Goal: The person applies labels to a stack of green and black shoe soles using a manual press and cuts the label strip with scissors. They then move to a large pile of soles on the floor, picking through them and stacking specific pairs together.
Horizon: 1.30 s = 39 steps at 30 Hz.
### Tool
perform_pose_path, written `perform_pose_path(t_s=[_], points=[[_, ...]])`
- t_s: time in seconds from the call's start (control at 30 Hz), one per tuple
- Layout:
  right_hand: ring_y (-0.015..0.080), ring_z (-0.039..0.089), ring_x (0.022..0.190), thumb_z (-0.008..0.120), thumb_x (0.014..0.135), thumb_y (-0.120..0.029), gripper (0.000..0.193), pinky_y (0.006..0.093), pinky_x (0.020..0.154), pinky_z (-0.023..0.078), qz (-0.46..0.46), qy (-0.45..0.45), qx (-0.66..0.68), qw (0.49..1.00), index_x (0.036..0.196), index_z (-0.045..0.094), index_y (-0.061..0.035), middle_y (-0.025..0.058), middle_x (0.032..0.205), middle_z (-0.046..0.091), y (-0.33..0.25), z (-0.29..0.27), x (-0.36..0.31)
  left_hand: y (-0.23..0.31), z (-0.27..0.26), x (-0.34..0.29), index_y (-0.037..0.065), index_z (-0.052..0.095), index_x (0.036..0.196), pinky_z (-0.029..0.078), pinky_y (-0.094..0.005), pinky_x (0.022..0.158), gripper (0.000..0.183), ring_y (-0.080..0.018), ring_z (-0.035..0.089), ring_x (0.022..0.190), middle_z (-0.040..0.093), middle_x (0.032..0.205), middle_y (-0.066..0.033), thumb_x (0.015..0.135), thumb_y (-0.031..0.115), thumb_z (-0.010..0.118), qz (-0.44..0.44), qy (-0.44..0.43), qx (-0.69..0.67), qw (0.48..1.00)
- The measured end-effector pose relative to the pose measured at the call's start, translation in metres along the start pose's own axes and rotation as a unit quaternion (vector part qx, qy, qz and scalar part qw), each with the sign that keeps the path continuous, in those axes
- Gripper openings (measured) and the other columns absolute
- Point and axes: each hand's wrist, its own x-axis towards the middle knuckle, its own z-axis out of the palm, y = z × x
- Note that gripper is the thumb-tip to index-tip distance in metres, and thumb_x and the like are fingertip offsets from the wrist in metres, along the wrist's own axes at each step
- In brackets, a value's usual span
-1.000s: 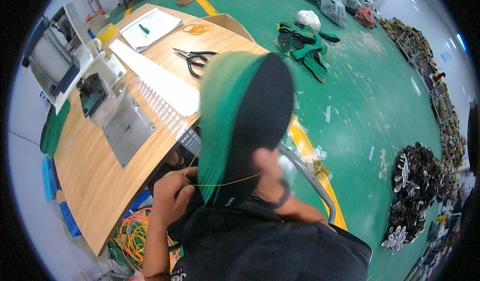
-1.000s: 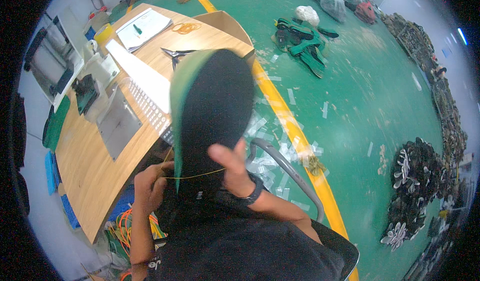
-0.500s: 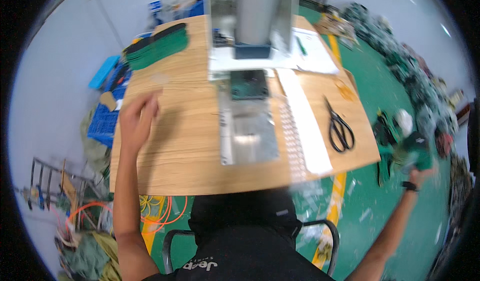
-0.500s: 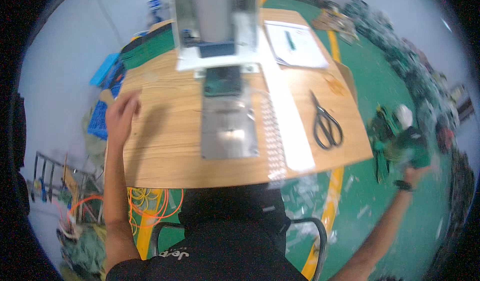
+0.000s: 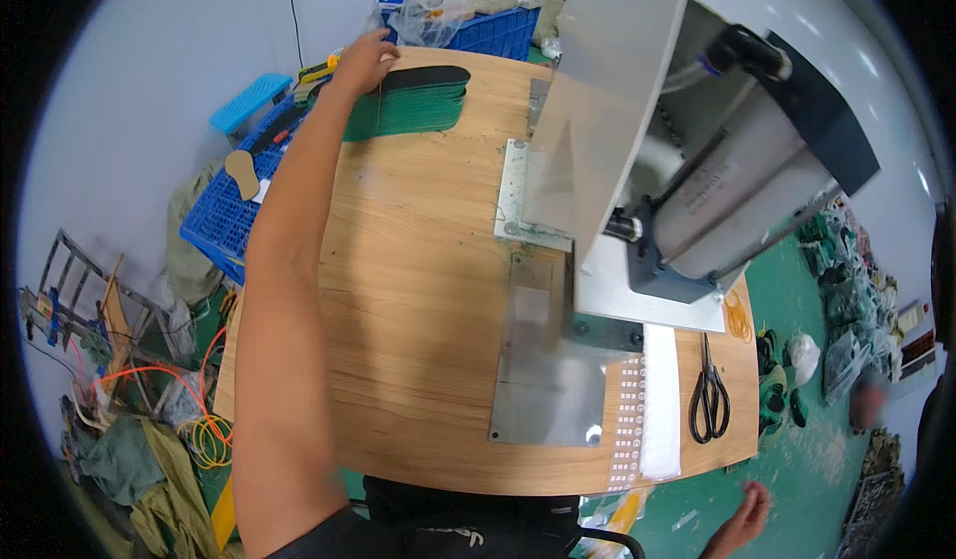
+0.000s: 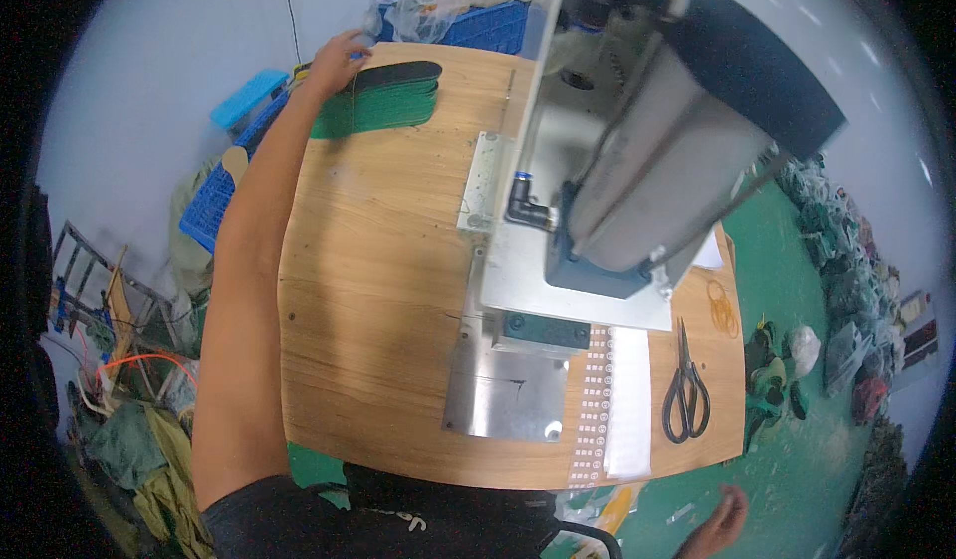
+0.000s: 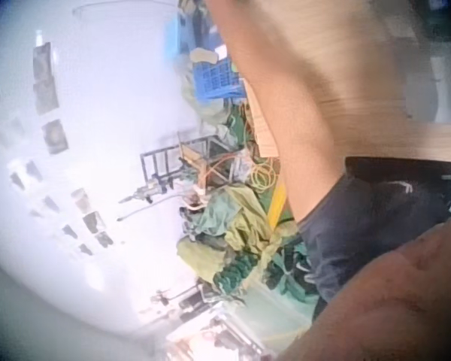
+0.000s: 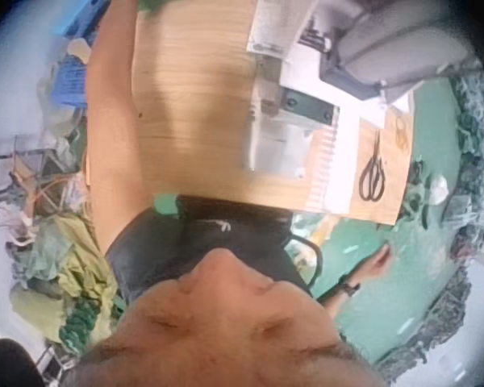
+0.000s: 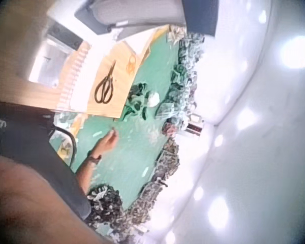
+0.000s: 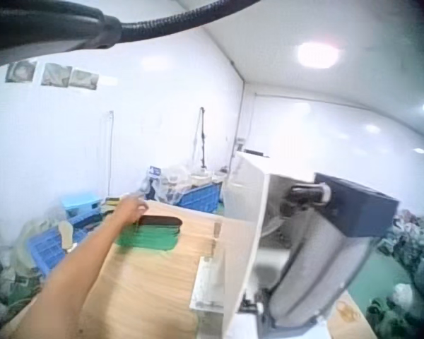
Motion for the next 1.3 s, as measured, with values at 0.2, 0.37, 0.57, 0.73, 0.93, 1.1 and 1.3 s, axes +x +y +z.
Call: perform_pose_path(t_s=[0.2, 0.37, 0.57, 0.73, 0.93, 1.1, 1.3], points=[[0.0158, 0.057, 0.070, 0.057, 0.091, -0.011, 0.015, 0.0284, 0.065, 0.047, -0.049, -0.067, 0.035, 0.996, 0.093, 0.063, 0.0025, 0.0093, 0.082, 0.065, -0.055, 0.020, -0.052, 0.042, -0.004, -0.036, 0.012, 0.044, 0.132, 0.036, -0.0453, 0.097, 0.089, -0.0366, 0.042, 0.121, 0.045, 0.127, -0.0211, 0.058, 0.050, 0.076, -0.028, -0.220, 0.097, 0.970], [0.0135, 0.048, 0.061, 0.050, 0.088, -0.006, 0.013, 0.0239, 0.053, 0.037, -0.202, -0.172, 0.159, 0.951, 0.079, 0.057, 0.0017, 0.0084, 0.073, 0.059, -0.091, 0.056, -0.062, 0.041, -0.025, -0.076, 0.005, 0.051, 0.115, 0.039, -0.0462, 0.092, 0.072, -0.0382, 0.051, 0.107, 0.054, 0.110, -0.0229, 0.057, 0.039, 0.077, -0.026, -0.143, 0.052, 0.988], [0.0294, 0.059, 0.073, 0.060, 0.076, -0.003, 0.015, 0.0356, 0.069, 0.047, -0.332, -0.291, 0.257, 0.860, 0.090, 0.061, 0.0013, 0.0131, 0.083, 0.064, -0.140, 0.080, -0.079, 0.085, -0.075, -0.187, 0.007, 0.047, 0.122, 0.035, -0.0470, 0.096, 0.071, -0.0366, 0.047, 0.114, 0.053, 0.116, -0.0176, 0.058, 0.016, 0.077, 0.070, 0.151, -0.022, 0.986], [0.0368, 0.054, 0.095, 0.062, 0.074, -0.004, 0.045, 0.0437, 0.084, 0.043, -0.429, -0.296, 0.352, 0.778, 0.116, 0.048, 0.0038, 0.0192, 0.110, 0.058, -0.203, 0.112, -0.095, 0.136, -0.177, -0.330, 0.012, 0.039, 0.137, 0.013, -0.0521, 0.109, 0.077, -0.0418, 0.013, 0.138, 0.015, 0.149, -0.0232, 0.063, 0.017, 0.061, 0.103, -0.099, -0.063, 0.988], [0.0464, 0.046, 0.104, 0.070, 0.077, -0.027, 0.062, 0.0490, 0.090, 0.038, -0.429, -0.334, 0.370, 0.753, 0.122, 0.042, 0.0062, 0.0274, 0.115, 0.048, -0.300, 0.215, -0.111, 0.164, -0.179, -0.402, 0.001, 0.040, 0.133, 0.033, -0.0377, 0.101, 0.056, -0.0285, 0.039, 0.123, 0.037, 0.136, -0.0207, 0.082, 0.016, 0.058, -0.266, -0.004, -0.355, 0.896], [0.0493, 0.044, 0.109, 0.069, 0.077, -0.045, 0.084, 0.0502, 0.092, 0.036, -0.385, -0.444, 0.333, 0.737, 0.127, 0.033, 0.0129, 0.0339, 0.117, 0.044, -0.309, 0.201, -0.175, 0.166, -0.191, -0.398, -0.002, 0.039, 0.133, 0.039, -0.0307, 0.095, 0.056, -0.0198, 0.051, 0.111, 0.054, 0.121, -0.0158, 0.088, 0.023, 0.061, -0.274, -0.074, -0.470, 0.836], [0.0406, 0.038, 0.114, 0.080, 0.064, -0.037, 0.095, 0.0493, 0.097, 0.030, -0.289, -0.446, 0.356, 0.768, 0.131, 0.028, 0.0068, 0.0265, 0.121, 0.041, -0.329, 0.198, -0.183, 0.195, -0.179, -0.380, -0.005, 0.044, 0.129, 0.043, -0.0300, 0.091, 0.053, -0.0169, 0.054, 0.106, 0.058, 0.117, -0.0139, 0.085, 0.016, 0.065, -0.254, -0.047, -0.507, 0.823]])
